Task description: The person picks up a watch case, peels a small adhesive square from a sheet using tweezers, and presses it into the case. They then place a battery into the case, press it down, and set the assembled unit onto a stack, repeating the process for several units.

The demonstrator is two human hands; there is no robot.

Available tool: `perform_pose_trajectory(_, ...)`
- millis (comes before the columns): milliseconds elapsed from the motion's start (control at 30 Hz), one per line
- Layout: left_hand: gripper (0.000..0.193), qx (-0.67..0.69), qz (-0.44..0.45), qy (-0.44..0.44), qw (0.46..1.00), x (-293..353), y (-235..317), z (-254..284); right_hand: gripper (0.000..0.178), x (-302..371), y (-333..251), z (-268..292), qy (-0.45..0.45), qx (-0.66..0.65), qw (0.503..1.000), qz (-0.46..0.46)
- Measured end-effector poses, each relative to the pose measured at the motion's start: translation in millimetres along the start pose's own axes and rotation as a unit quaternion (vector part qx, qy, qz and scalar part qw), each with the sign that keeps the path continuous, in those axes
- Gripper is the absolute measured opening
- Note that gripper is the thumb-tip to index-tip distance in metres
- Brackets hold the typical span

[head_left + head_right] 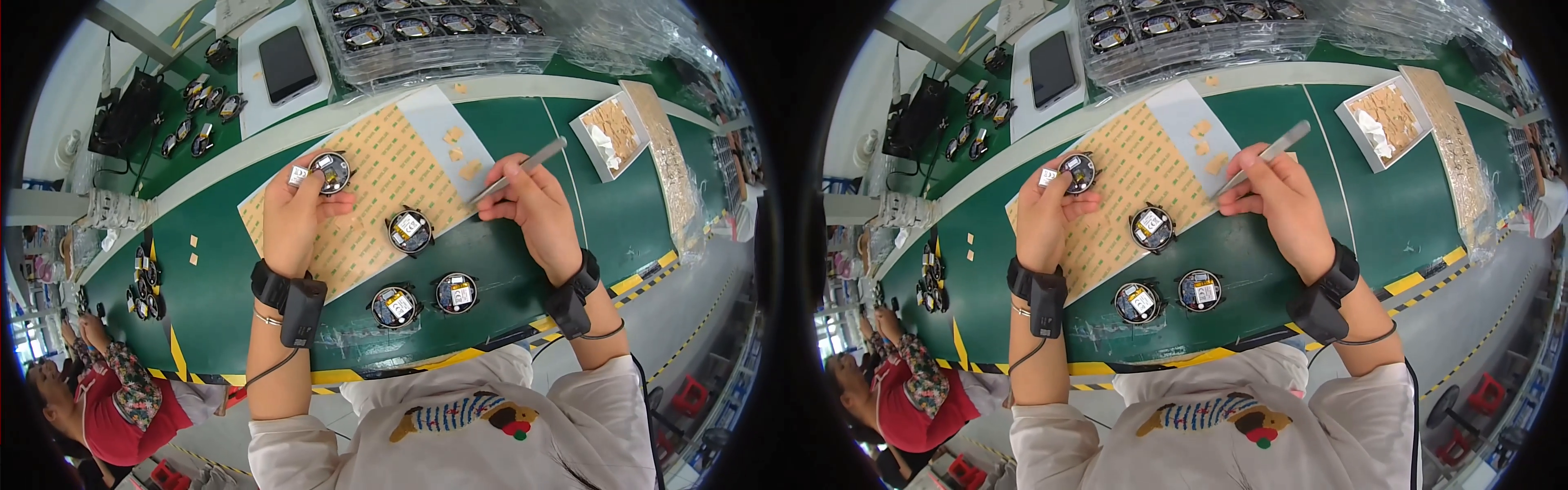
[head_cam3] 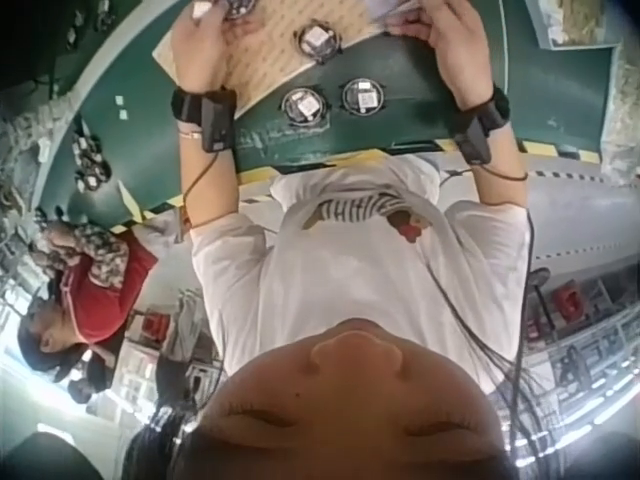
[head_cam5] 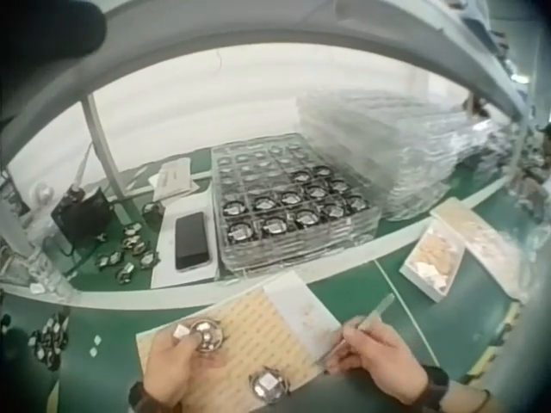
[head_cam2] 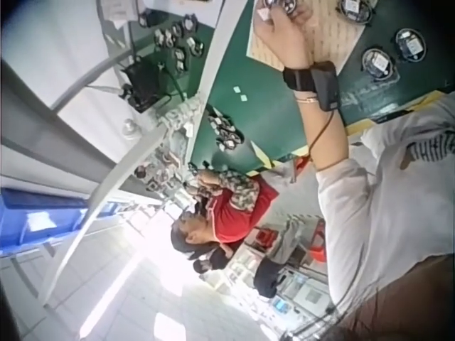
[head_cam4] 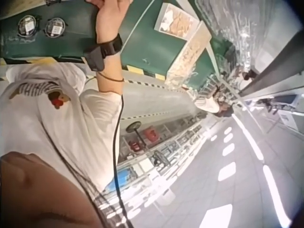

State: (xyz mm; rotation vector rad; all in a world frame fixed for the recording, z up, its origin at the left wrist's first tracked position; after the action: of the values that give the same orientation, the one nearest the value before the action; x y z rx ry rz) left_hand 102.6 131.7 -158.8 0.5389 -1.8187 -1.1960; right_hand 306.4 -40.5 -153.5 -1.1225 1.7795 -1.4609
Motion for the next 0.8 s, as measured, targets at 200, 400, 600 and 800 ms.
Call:
perform_pose_trajectory(200,0.025,-0.001,-0.009,0.017,1.0,2.0,-0.1,0.1,0.01,-5.0,-5.7,-4.0,-0.02,0.092,0.994,0.062)
perform_pose_trajectory(400,0.024,-0.005,-0.009,0.014,1.0,1.3,-1.8,-0.1,0.012,-7.0,-4.0,-3.0,-0.033,0.085,0.995,0.05)
perform_pose_trajectory(600,0.024,-0.01,-0.013,0.018,1.0,2.8,-0.1,-1.5,0.009,-8.6,-10.2,-0.1,-0.005,0.045,0.999,0.024)
perform_pose_trajectory(800,0.025,-0.004,-0.012,0.018,1.0,1.9,-0.3,-1.9,0.008,-10.0,-8.5,-4.9,-0.051,0.105,0.992,0.04)
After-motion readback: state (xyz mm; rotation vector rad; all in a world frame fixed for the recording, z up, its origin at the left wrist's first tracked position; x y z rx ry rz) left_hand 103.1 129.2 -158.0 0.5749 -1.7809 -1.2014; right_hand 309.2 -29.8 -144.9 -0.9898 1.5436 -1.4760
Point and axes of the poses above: each hand's wrist, its own x-axis away from the middle knuckle, its own z-axis out of the back of the hand, y = z × x, the point moved 9 cm from there along -x, towards the middle knuckle, and after that the axes turned 11 degrees about z, right-handed, at the moved point
